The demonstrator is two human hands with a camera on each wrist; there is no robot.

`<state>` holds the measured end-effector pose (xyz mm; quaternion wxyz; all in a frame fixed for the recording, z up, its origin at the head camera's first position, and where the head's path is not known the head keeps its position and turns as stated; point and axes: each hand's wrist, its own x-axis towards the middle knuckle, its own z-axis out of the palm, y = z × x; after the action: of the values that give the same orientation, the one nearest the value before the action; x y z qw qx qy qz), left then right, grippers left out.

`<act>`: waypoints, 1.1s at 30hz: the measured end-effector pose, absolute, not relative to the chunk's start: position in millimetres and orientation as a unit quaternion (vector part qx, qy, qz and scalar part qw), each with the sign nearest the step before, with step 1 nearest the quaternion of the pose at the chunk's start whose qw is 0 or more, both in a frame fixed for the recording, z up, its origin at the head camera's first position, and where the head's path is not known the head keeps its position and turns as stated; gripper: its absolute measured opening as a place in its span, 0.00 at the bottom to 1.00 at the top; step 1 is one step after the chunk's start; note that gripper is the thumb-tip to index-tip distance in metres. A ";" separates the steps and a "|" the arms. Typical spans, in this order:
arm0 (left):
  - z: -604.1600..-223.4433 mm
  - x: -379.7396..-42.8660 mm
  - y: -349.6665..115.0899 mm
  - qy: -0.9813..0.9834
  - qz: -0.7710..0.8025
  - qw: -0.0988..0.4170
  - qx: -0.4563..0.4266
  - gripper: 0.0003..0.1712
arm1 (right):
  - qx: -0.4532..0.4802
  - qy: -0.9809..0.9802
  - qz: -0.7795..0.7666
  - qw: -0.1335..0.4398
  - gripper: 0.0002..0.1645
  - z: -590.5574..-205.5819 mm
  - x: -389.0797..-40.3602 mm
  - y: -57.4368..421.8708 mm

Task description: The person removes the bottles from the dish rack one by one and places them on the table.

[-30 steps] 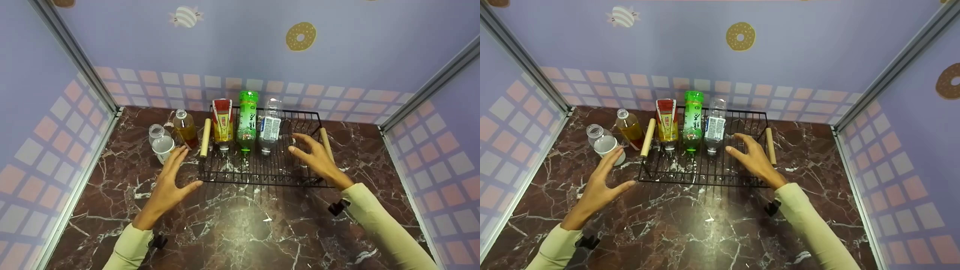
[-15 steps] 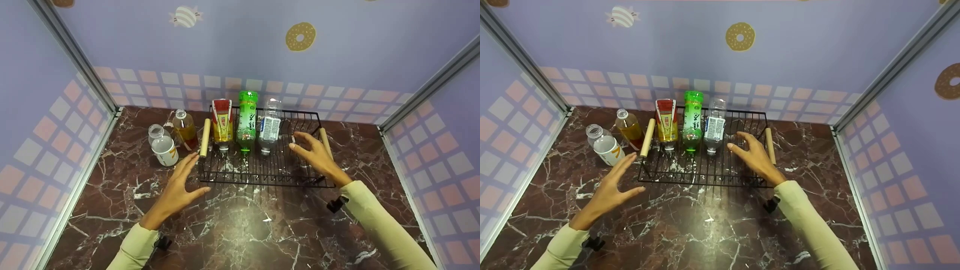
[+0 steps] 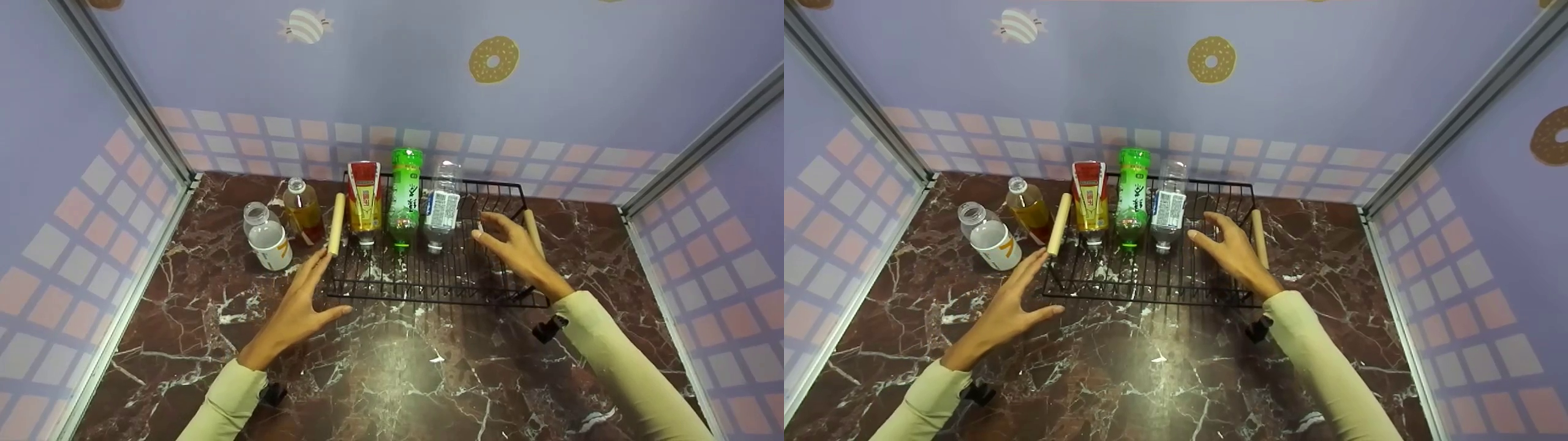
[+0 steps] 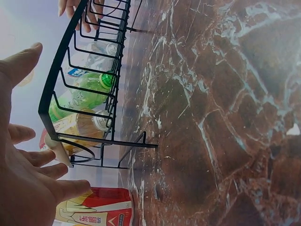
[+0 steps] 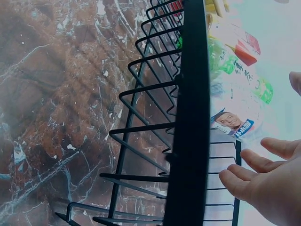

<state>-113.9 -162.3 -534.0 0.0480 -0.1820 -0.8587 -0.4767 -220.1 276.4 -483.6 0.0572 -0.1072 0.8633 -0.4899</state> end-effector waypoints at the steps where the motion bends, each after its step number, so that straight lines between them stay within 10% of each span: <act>1: -534.7 -114.9 -161.8 -0.859 -0.476 0.046 -0.181 0.65 | -0.107 0.863 -0.490 0.058 0.43 -483.3 -220.3 276.3; 33: -550.4 -137.2 -148.9 -0.837 -0.533 0.002 -0.127 0.74 | -0.101 0.865 -0.485 0.082 0.47 -482.1 -236.8 270.5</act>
<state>-137.2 -148.9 -550.4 0.0022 -0.1266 -0.8365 -0.5331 -236.8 270.5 -482.1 0.0825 -0.1008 0.8650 -0.4846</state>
